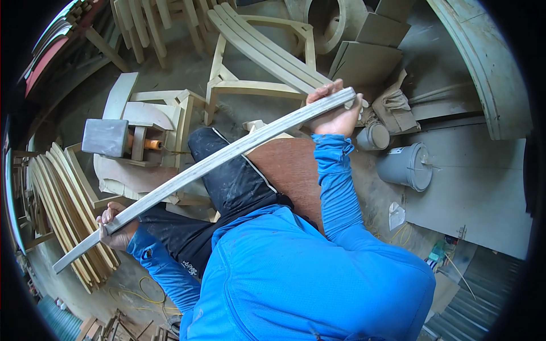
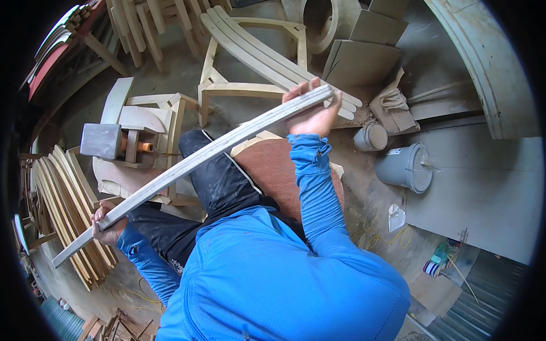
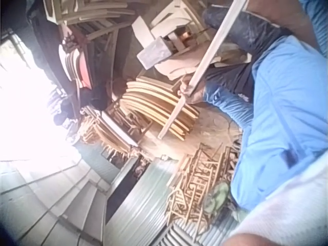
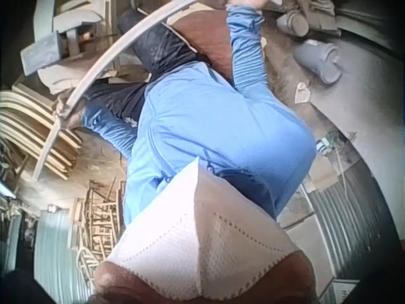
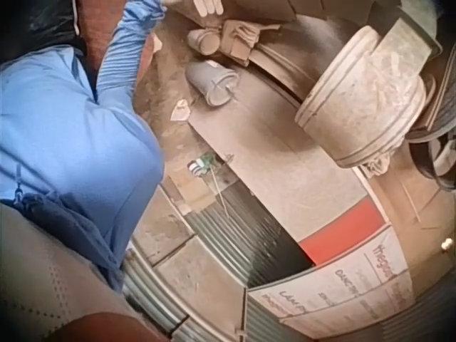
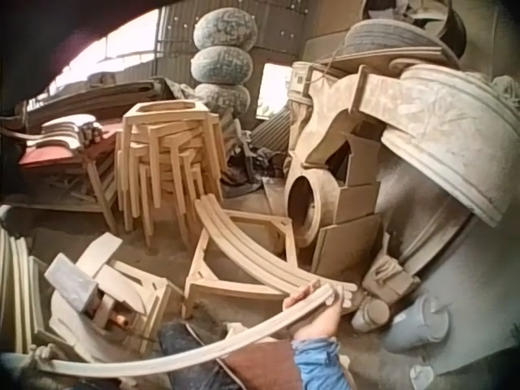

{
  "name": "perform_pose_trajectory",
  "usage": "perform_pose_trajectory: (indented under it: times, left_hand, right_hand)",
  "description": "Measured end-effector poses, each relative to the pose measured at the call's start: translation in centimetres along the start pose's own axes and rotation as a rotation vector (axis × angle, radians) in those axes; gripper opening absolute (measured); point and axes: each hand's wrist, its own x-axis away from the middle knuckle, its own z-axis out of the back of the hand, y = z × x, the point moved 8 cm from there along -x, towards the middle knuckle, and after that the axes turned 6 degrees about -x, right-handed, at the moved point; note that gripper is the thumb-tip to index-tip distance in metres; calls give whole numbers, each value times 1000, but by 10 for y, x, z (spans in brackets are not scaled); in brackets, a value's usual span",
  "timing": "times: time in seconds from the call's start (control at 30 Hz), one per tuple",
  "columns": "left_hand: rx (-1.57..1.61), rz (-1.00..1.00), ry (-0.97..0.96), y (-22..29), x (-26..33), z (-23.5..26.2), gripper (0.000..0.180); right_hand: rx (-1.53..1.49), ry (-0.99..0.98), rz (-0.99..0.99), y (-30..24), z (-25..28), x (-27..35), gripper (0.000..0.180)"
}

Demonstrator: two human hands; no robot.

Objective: Sanding curved wooden chair components using a stationary belt sander.

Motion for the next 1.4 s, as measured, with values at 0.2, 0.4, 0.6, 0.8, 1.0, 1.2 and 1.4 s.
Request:
perform_pose_trajectory:
  times: [0.2,0.4,0.6,0.8,1.0,1.2,1.4]
  left_hand:
    - [-275,-176,130,5,29,-32,12]
    - [-10,36,177,-73,35,-51,26]
    - [91,130,142,-106,34,-59,23]
    - [-115,500,57,-174,30,-98,33]
    - [-1149,-36,20,-178,-27,-101,82]
    - [-2063,-645,-544,-156,-10,-137,77]
    - [-2192,-727,-842,-133,-74,-110,30]
  right_hand:
    - [615,-3,275,-22,2,-10,56]
    - [683,-126,142,-129,52,-61,45]
    - [224,-413,-14,-62,0,-6,57]
    - [155,-775,-8,-72,-78,70,43]
    - [259,-652,255,-69,-119,135,51]
    - [321,-715,173,-66,-98,142,48]
    - [621,-982,185,-21,-162,190,42]
